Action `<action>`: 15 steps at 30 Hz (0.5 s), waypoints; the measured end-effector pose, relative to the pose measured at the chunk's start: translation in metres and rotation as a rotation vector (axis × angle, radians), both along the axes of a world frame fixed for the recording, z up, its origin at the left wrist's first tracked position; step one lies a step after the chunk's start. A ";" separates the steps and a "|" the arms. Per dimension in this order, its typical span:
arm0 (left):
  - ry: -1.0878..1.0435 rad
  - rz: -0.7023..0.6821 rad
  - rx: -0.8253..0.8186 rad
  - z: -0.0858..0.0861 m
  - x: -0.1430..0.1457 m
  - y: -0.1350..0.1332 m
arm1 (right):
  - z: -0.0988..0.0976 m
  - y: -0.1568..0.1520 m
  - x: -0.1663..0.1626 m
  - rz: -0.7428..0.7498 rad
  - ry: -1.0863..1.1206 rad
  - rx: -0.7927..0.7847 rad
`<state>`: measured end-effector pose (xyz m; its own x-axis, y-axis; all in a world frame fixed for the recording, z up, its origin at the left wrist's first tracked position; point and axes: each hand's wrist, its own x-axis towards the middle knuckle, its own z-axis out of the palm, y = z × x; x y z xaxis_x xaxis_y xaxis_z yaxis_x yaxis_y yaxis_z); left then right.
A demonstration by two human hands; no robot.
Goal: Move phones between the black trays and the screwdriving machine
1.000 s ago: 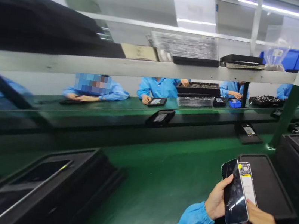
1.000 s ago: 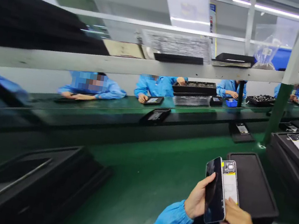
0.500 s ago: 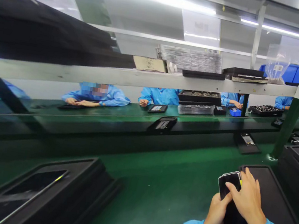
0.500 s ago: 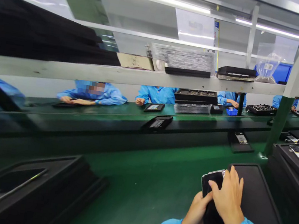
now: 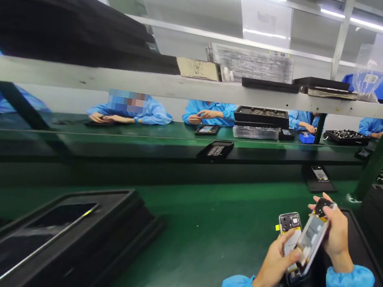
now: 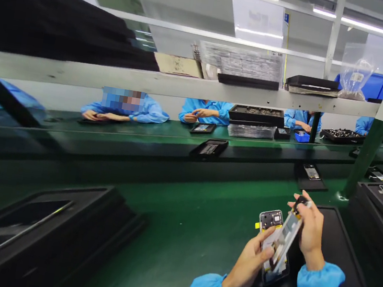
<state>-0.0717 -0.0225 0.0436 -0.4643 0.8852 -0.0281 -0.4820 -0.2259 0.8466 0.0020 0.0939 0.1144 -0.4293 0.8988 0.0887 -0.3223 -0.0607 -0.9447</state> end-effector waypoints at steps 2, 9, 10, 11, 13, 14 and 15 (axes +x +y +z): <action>-0.065 -0.041 -0.008 0.000 -0.001 -0.004 | 0.001 0.006 0.002 0.112 0.209 -0.274; -0.107 -0.145 -0.041 0.011 0.017 -0.009 | -0.023 0.005 -0.005 0.224 0.353 -0.433; -0.098 -0.130 -0.057 0.012 0.019 -0.009 | -0.026 0.007 -0.007 0.224 0.339 -0.422; -0.086 -0.111 -0.066 0.012 0.020 -0.009 | -0.027 0.008 -0.008 0.201 0.304 -0.399; -0.049 -0.065 -0.070 0.012 0.021 -0.008 | -0.028 0.011 -0.007 0.064 0.169 -0.312; -0.016 -0.039 -0.069 0.011 0.020 -0.008 | -0.028 0.012 -0.006 -0.042 0.075 -0.240; 0.032 -0.009 -0.068 0.011 0.020 -0.007 | -0.027 0.013 -0.005 -0.146 -0.029 -0.147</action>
<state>-0.0519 -0.0296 0.0547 -0.4577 0.8861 -0.0736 -0.4558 -0.1628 0.8750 -0.0032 0.1067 0.0878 -0.2941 0.9540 -0.0585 -0.3108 -0.1533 -0.9380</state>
